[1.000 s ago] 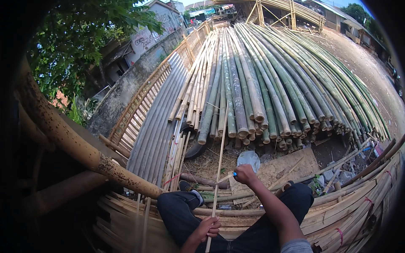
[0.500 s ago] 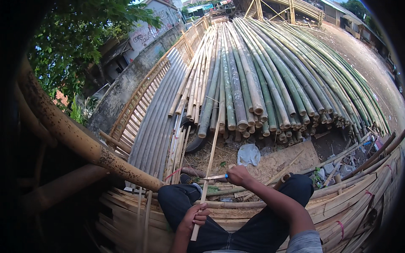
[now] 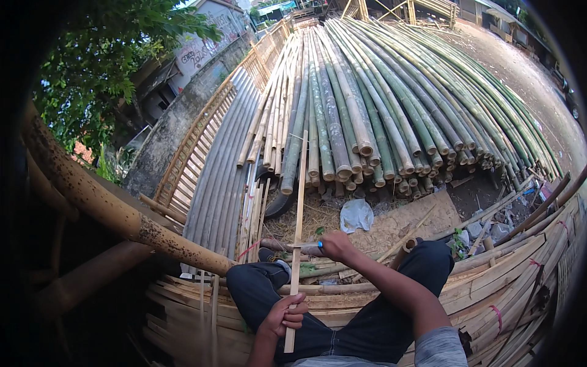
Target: The recorder is assembling and trimming bamboo components for furniture manufacturing.
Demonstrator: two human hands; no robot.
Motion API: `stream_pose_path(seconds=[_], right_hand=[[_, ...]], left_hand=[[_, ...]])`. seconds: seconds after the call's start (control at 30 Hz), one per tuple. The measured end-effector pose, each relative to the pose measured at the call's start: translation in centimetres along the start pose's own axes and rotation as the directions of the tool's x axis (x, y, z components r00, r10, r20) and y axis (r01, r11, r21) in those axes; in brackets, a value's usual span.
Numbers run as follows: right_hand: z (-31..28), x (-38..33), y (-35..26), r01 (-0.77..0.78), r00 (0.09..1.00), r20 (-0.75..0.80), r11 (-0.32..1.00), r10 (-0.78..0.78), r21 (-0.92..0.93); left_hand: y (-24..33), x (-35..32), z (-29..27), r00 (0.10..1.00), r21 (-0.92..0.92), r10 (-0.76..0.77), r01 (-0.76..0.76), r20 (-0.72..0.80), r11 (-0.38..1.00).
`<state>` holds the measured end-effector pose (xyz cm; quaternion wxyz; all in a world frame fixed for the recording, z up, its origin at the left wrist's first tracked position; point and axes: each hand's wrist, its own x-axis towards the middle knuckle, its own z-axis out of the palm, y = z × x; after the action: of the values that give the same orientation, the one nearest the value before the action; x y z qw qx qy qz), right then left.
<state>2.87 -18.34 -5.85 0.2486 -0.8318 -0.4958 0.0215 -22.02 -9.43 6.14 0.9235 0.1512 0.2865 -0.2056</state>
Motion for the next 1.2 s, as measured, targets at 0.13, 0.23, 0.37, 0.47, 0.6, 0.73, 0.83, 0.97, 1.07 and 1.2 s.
stream_pose_path(seconds=[0.13, 0.23, 0.37, 0.47, 0.6, 0.73, 0.83, 0.97, 1.07, 1.2], right_hand=[[-2.8, 1.4, 1.5, 0.009, 0.996, 0.087, 0.992, 0.002, -0.127], [-2.0, 0.5, -2.1, 0.024, 0.991, 0.131, 0.996, -0.014, -0.081], [-1.2, -0.1, -2.6, -0.030, 0.992, 0.123, 0.999, 0.025, 0.036], [-1.7, -0.3, -3.2, -0.048, 0.988, 0.152, 0.997, 0.039, 0.060], [-0.6, -1.7, -4.4, -0.024, 0.976, 0.215, 0.971, -0.029, 0.237], [-1.3, -3.1, -7.9, 0.052, 0.949, 0.277, 0.940, -0.152, 0.337], [-0.3, -2.2, -6.3, 0.076, 0.976, 0.190, 0.982, -0.109, 0.171], [-1.1, 0.9, 0.8, 0.068, 0.996, 0.054, 0.998, -0.068, 0.001], [-0.1, -0.2, -0.9, 0.013, 1.000, 0.023, 0.999, -0.013, 0.032], [-1.0, -0.4, 2.3, 0.042, 0.998, -0.057, 0.998, -0.040, 0.035]], left_hand=[[1.7, -0.5, -2.5, 0.971, -0.193, -0.096, 0.140, 0.221, 0.971], [2.5, -0.7, -2.0, 0.986, -0.160, -0.073, 0.097, 0.151, 0.982], [2.0, -1.1, -1.3, 0.995, 0.123, 0.016, -0.005, -0.094, 0.992], [2.3, -1.6, -2.0, 0.997, 0.111, 0.018, -0.010, -0.072, 0.994], [2.6, -1.2, -2.6, 1.000, 0.020, -0.002, 0.003, -0.019, 1.000], [3.3, -0.2, -2.8, 0.997, -0.104, -0.049, 0.055, 0.057, 0.993], [1.8, 0.4, -0.3, 0.974, 0.201, 0.006, 0.041, -0.225, 0.979], [0.8, 1.9, -0.5, 0.974, 0.248, 0.002, 0.056, -0.226, 0.967], [1.7, 2.6, 0.0, 0.978, 0.191, -0.026, 0.066, -0.205, 0.979], [-0.6, 2.6, 1.1, 0.936, 0.350, 0.081, 0.046, -0.341, 0.936]])
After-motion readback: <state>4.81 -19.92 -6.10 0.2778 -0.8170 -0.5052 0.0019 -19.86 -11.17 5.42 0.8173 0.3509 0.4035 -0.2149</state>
